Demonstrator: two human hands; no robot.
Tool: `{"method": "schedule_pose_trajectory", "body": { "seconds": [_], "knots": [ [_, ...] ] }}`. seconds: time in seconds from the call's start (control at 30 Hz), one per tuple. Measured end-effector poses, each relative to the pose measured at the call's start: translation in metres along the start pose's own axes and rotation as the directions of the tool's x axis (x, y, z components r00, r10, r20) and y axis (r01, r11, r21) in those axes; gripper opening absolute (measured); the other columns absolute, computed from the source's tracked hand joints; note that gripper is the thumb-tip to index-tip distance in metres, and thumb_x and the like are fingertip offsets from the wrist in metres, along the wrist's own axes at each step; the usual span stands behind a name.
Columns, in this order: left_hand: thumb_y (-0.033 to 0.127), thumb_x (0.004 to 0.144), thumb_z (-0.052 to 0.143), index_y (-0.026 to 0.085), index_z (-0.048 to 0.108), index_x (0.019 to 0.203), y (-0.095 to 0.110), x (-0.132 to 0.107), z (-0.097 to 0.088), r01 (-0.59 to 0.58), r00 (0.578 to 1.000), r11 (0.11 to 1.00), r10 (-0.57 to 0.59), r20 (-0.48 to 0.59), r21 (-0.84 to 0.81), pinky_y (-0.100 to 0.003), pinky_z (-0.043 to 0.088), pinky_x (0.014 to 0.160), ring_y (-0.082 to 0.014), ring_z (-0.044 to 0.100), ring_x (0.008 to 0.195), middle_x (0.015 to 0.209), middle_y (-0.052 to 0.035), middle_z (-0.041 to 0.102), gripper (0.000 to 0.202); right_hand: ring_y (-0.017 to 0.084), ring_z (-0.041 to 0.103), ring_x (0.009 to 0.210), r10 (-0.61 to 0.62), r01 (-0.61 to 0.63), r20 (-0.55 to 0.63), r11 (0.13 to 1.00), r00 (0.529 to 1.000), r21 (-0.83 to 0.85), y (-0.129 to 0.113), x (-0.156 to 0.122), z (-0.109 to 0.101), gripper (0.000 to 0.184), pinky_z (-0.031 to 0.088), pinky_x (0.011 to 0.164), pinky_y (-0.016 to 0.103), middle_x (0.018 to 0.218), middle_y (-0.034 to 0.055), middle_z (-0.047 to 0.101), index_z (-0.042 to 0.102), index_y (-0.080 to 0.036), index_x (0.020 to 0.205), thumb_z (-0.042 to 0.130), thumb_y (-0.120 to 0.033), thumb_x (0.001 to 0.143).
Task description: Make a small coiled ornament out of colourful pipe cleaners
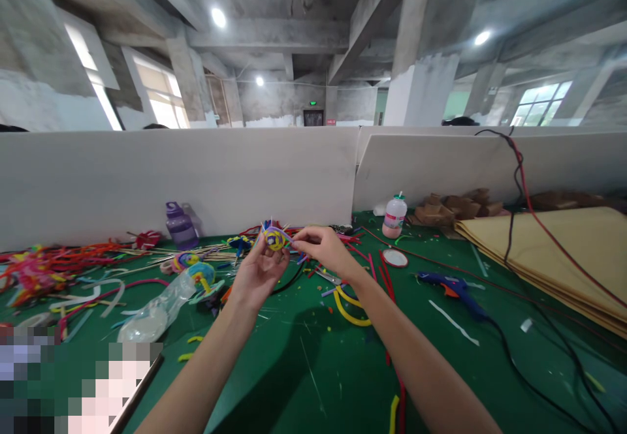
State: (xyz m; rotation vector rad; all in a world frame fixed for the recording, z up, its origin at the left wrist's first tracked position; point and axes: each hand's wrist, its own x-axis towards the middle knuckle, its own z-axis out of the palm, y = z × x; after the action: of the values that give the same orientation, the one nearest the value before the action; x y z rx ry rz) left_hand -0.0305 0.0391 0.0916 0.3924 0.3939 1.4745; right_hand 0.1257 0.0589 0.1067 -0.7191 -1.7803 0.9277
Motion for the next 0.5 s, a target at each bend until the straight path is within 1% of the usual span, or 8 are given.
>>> {"method": "schedule_pose_trajectory", "body": {
  "seconds": [0.1, 0.2, 0.27, 0.33, 0.43, 0.5],
  "knots": [
    [0.015, 0.084, 0.050, 0.016, 0.062, 0.085, 0.001, 0.003, -0.002, -0.039, 0.999, 0.997, 0.040, -0.013, 0.065, -0.028, 0.051, 0.067, -0.0131, 0.064, 0.070, 0.074, -0.0019, 0.069, 0.012, 0.013, 0.057, 0.068, -0.031, 0.028, -0.019, 0.992, 0.999, -0.120, -0.006, -0.002, -0.009, 0.016, 0.044, 0.064, 0.024, 0.075, 0.0037, 0.065, 0.064, -0.013, 0.077, 0.054, -0.026, 0.076],
    [0.014, 0.080, 0.056, 0.015, 0.062, 0.085, 0.001, 0.004, -0.006, -0.027, 0.999, 0.990, 0.022, 0.034, 0.136, -0.026, 0.051, 0.068, -0.0122, 0.064, 0.071, 0.075, -0.0019, 0.069, 0.008, 0.012, 0.056, 0.063, -0.075, 0.052, -0.072, 0.958, 0.995, -0.284, -0.012, -0.003, -0.021, 0.015, 0.042, 0.059, 0.023, 0.070, 0.0026, 0.064, 0.065, -0.014, 0.077, 0.054, -0.025, 0.077],
    [0.015, 0.079, 0.058, 0.015, 0.063, 0.085, 0.001, 0.003, -0.007, 0.016, 0.996, 0.985, -0.029, 0.079, 0.170, -0.026, 0.051, 0.070, -0.0122, 0.064, 0.072, 0.078, -0.0028, 0.069, 0.008, 0.011, 0.054, 0.060, -0.126, 0.080, -0.100, 0.923, 0.987, -0.376, -0.017, -0.005, -0.027, 0.015, 0.040, 0.058, 0.022, 0.067, 0.0018, 0.064, 0.065, -0.015, 0.076, 0.053, -0.025, 0.078],
    [0.015, 0.079, 0.058, 0.015, 0.063, 0.086, 0.000, 0.002, -0.009, 0.070, 0.988, 0.981, -0.093, 0.126, 0.180, -0.028, 0.051, 0.072, -0.0125, 0.064, 0.072, 0.079, -0.0033, 0.069, 0.009, 0.011, 0.055, 0.063, -0.179, 0.121, -0.101, 0.899, 0.979, -0.420, -0.024, -0.007, -0.032, 0.015, 0.041, 0.060, 0.022, 0.070, 0.0020, 0.064, 0.064, -0.015, 0.076, 0.052, -0.023, 0.079],
    [0.015, 0.078, 0.058, 0.016, 0.064, 0.087, -0.002, -0.002, -0.010, 0.149, 0.961, 0.970, -0.188, 0.203, 0.193, -0.028, 0.050, 0.075, -0.0133, 0.063, 0.075, 0.078, -0.0033, 0.068, 0.010, 0.012, 0.056, 0.068, -0.254, 0.186, -0.087, 0.865, 0.963, -0.467, -0.034, -0.010, -0.039, 0.014, 0.041, 0.063, 0.022, 0.074, 0.0024, 0.064, 0.063, -0.015, 0.074, 0.051, -0.021, 0.079],
    [0.015, 0.078, 0.059, 0.016, 0.064, 0.091, -0.003, -0.003, -0.011, 0.174, 0.946, 0.955, -0.230, 0.230, 0.241, -0.027, 0.049, 0.075, -0.0132, 0.063, 0.075, 0.079, -0.0035, 0.068, 0.015, 0.012, 0.055, 0.070, -0.302, 0.214, -0.100, 0.837, 0.948, -0.504, -0.039, -0.013, -0.045, 0.014, 0.040, 0.065, 0.023, 0.075, 0.0024, 0.063, 0.062, -0.016, 0.073, 0.051, -0.020, 0.079]
  ]
}}
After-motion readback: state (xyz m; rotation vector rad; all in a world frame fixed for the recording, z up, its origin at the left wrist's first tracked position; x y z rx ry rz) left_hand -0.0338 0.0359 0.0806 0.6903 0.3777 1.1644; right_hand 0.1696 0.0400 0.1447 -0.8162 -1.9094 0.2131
